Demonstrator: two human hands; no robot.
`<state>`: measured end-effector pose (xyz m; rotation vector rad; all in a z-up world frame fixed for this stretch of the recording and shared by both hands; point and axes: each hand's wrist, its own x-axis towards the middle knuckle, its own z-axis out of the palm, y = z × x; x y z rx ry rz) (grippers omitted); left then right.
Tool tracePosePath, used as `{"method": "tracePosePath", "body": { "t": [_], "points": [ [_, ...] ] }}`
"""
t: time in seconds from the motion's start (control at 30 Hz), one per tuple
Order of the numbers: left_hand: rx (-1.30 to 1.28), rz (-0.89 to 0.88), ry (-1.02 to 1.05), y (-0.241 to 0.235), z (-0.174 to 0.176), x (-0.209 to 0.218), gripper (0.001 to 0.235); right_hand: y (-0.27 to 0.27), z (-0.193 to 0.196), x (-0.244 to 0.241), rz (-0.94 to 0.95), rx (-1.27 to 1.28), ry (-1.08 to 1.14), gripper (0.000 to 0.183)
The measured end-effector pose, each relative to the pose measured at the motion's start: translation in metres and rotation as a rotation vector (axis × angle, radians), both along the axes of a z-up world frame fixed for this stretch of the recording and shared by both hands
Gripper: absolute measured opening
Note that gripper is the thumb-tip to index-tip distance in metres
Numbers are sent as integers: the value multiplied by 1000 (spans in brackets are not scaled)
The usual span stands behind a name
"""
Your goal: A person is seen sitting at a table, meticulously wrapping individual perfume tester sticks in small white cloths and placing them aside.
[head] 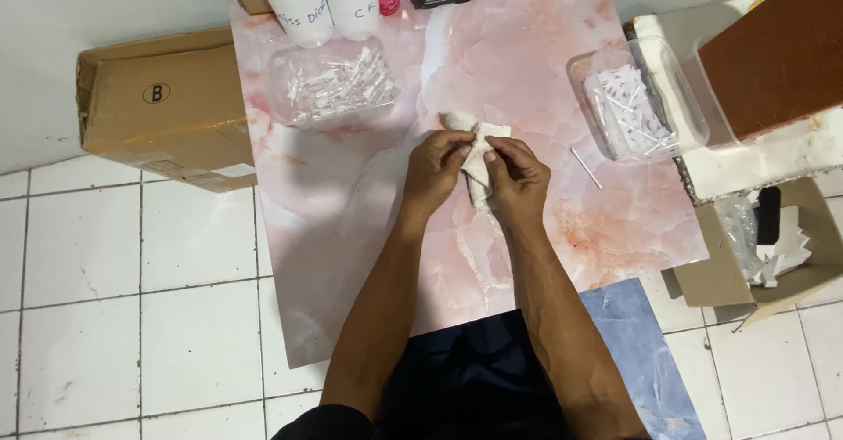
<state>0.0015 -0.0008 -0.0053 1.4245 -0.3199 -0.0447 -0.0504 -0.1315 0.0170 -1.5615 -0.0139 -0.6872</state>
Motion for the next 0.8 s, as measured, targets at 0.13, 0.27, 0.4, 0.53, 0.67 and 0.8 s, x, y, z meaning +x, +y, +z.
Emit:
{"method": "tracePosePath", "body": {
  "t": [0.13, 0.27, 0.4, 0.53, 0.67, 0.8],
  "points": [
    [22, 13, -32, 5, -10, 3, 21, 9, -2, -4, 22, -72, -32, 15],
    [-4, 2, -71, 8, -10, 7, 19, 12, 4, -5, -31, -304, -59, 13],
    [50, 10, -177, 7, -9, 1, 25, 7, -7, -9, -35, -226, 54, 10],
    [113, -10, -258, 1, -4, -10, 18, 1, -16, -4, -89, -79, 114, 12],
    [119, 32, -279, -2, -4, -10, 17, -2, -10, -2, -72, 52, 157, 6],
    [106, 60, -132, 5, 4, -6, 18, -1, -11, -3, 29, 56, 112, 9]
  ]
}}
